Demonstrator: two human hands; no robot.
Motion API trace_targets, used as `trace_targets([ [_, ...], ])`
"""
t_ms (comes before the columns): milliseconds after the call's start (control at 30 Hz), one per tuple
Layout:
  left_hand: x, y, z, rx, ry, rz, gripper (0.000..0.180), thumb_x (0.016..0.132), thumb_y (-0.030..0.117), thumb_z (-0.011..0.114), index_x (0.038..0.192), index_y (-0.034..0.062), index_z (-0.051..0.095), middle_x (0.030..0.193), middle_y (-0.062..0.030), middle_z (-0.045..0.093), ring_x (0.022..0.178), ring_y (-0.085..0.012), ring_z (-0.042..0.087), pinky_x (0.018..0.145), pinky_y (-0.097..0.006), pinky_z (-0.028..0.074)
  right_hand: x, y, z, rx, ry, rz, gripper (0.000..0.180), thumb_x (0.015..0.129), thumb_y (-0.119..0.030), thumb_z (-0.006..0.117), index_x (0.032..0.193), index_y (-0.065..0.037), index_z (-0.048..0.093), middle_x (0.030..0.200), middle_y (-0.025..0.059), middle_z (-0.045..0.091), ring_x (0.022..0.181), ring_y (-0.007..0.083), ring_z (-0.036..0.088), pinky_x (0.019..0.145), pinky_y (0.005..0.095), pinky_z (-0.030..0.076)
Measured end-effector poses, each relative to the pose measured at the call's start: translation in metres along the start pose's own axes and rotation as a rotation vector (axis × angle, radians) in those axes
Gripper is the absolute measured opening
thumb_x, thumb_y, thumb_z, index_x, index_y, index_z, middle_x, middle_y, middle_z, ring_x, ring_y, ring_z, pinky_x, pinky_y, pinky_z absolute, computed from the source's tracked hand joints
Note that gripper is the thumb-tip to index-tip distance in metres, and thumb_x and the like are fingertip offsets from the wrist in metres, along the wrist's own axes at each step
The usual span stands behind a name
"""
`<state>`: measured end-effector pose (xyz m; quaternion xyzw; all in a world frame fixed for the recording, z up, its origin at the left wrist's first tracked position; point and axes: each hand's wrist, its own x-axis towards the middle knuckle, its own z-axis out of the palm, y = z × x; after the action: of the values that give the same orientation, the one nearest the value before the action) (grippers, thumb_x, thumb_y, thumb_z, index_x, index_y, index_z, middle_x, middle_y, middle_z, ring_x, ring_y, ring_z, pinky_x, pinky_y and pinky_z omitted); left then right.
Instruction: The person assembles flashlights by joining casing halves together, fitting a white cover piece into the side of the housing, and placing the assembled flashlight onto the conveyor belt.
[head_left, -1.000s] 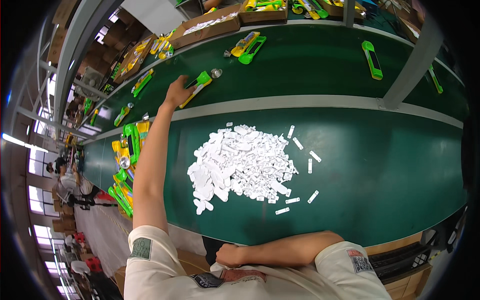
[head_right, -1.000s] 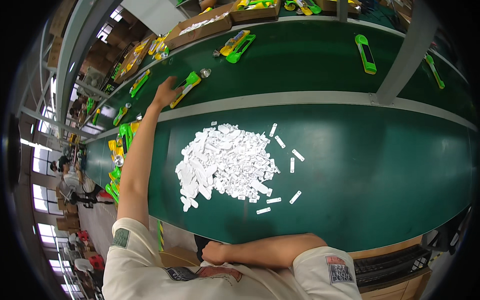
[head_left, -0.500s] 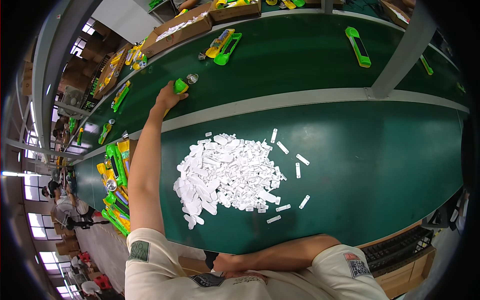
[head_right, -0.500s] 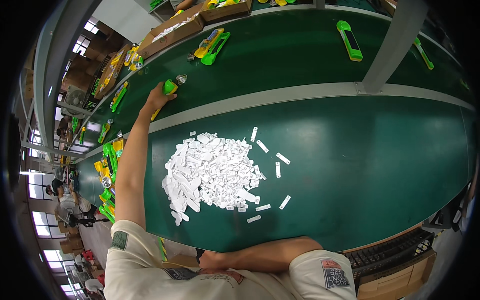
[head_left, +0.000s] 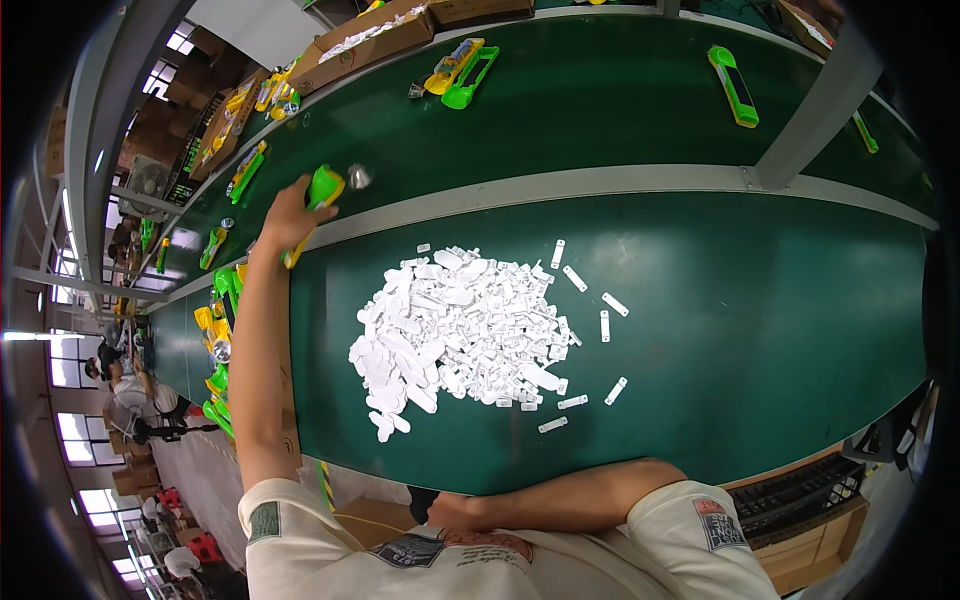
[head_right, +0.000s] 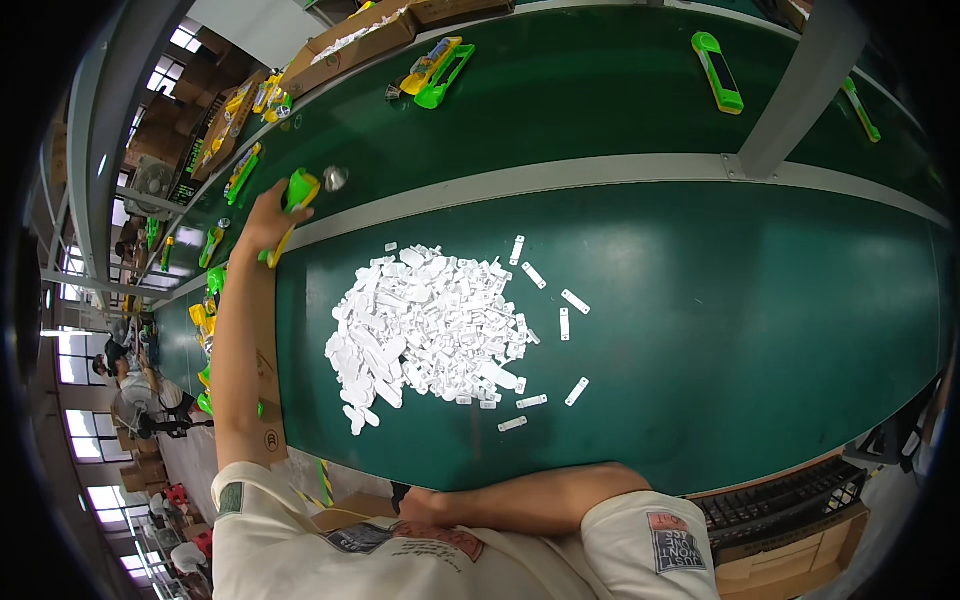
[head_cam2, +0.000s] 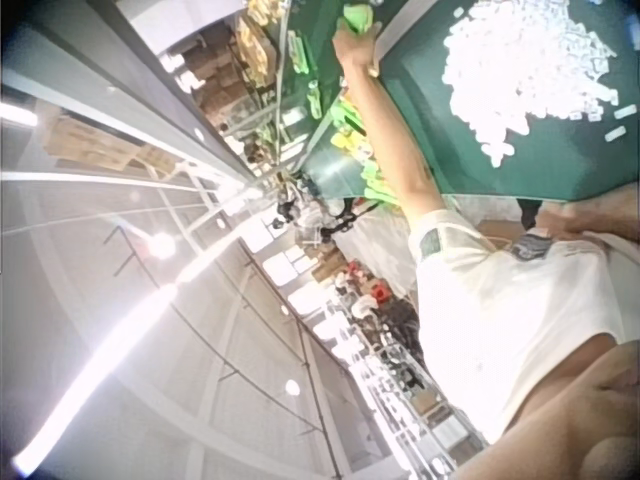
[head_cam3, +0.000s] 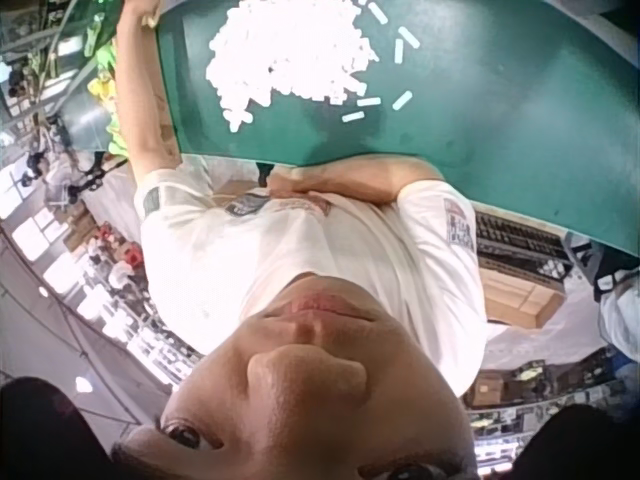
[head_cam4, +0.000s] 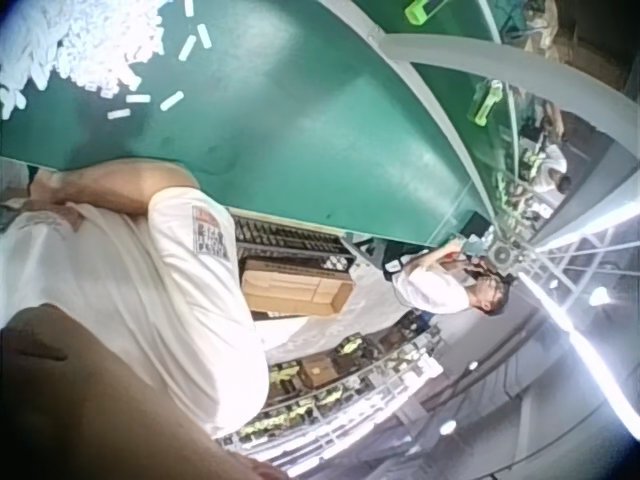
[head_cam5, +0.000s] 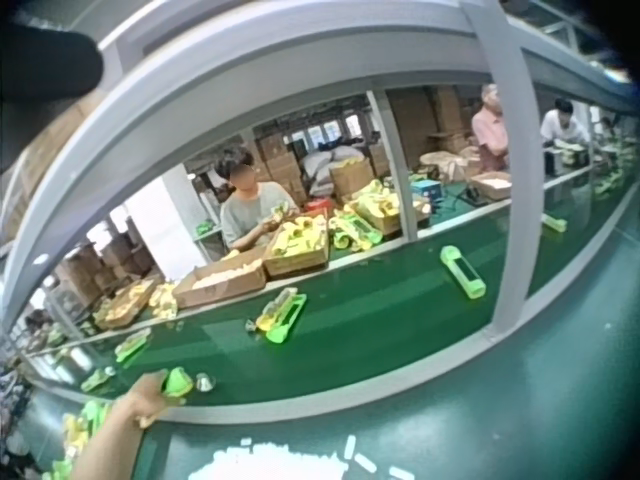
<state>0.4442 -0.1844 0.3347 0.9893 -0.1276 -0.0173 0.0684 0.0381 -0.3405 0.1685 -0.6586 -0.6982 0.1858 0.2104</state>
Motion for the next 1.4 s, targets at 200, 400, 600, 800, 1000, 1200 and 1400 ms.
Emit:
trace_targets([
  [200,-0.097,-0.002,0.019,0.090,0.073,-0.194,0.052,0.067,0.028,0.079,0.103,-0.0025,0.058,0.088,-0.0237,0.065,0.086,-0.0416,0.061,0.075,-0.044,0.047,-0.013,0.003,-0.026,0.083,-0.105,0.004,0.016,0.065,-0.016,0.071,0.072,-0.002,0.068,0.073,0.0098,0.068,0.069,0.0227,0.068,0.053,0.0341,0.051],
  [400,-0.140,-0.019,0.046,-0.093,0.076,-0.277,0.043,0.065,0.019,0.082,0.093,-0.0014,0.056,0.085,-0.0216,0.065,0.081,-0.0384,0.063,0.071,-0.041,0.048,-0.011,0.000,-0.025,0.188,-0.099,0.073,0.016,0.067,-0.014,0.069,0.071,0.002,0.067,0.073,0.0120,0.068,0.065,0.0239,0.067,0.051,0.0340,0.050],
  [600,-0.124,-0.002,0.044,-0.102,-0.064,-0.311,0.061,0.063,0.021,0.083,0.111,-0.0016,0.054,0.100,-0.0231,0.063,0.094,-0.0376,0.061,0.082,-0.041,0.047,0.022,0.010,0.041,0.309,-0.067,0.094,0.015,0.077,-0.014,0.061,0.080,0.000,0.065,0.077,0.0123,0.066,0.068,0.0226,0.066,0.054,0.0333,0.049],
  [800,-0.017,0.031,0.009,0.025,0.235,0.035,0.081,0.071,0.033,0.076,0.133,-0.0040,0.039,0.127,-0.0276,0.049,0.119,-0.0402,0.047,0.100,-0.042,0.039,0.000,0.011,0.031,0.708,0.231,0.126,0.020,0.080,-0.017,0.055,0.086,0.001,0.063,0.081,0.0160,0.066,0.076,0.0283,0.066,0.060,0.0367,0.051],
  [1000,0.187,0.123,0.029,0.031,0.240,0.104,0.090,0.076,0.065,0.058,0.134,-0.0005,0.036,0.125,-0.0267,0.052,0.119,-0.0380,0.050,0.099,-0.042,0.039,0.033,0.015,0.015,0.218,0.072,0.053,0.027,0.077,-0.025,0.062,0.091,-0.002,0.065,0.088,0.0167,0.068,0.078,0.0310,0.067,0.069,0.0366,0.051],
  [1200,0.265,0.183,0.071,0.073,0.013,-0.033,0.114,0.064,0.078,0.056,0.146,0.0074,0.018,0.137,-0.0232,0.043,0.128,-0.0345,0.042,0.104,-0.049,0.034,0.021,0.022,0.017,0.270,0.171,0.152,0.027,0.077,-0.025,0.061,0.090,-0.002,0.065,0.087,0.0171,0.068,0.078,0.0313,0.067,0.069,0.0370,0.051],
  [1400,0.304,0.173,0.115,0.052,0.012,-0.022,0.121,0.059,0.078,0.061,0.147,0.0113,0.011,0.136,-0.0205,0.045,0.127,-0.0326,0.044,0.102,-0.060,0.027,0.016,0.026,0.017,0.355,0.258,0.206,0.027,0.078,-0.026,0.061,0.090,-0.001,0.065,0.087,0.0175,0.068,0.078,0.0316,0.067,0.068,0.0375,0.051],
])
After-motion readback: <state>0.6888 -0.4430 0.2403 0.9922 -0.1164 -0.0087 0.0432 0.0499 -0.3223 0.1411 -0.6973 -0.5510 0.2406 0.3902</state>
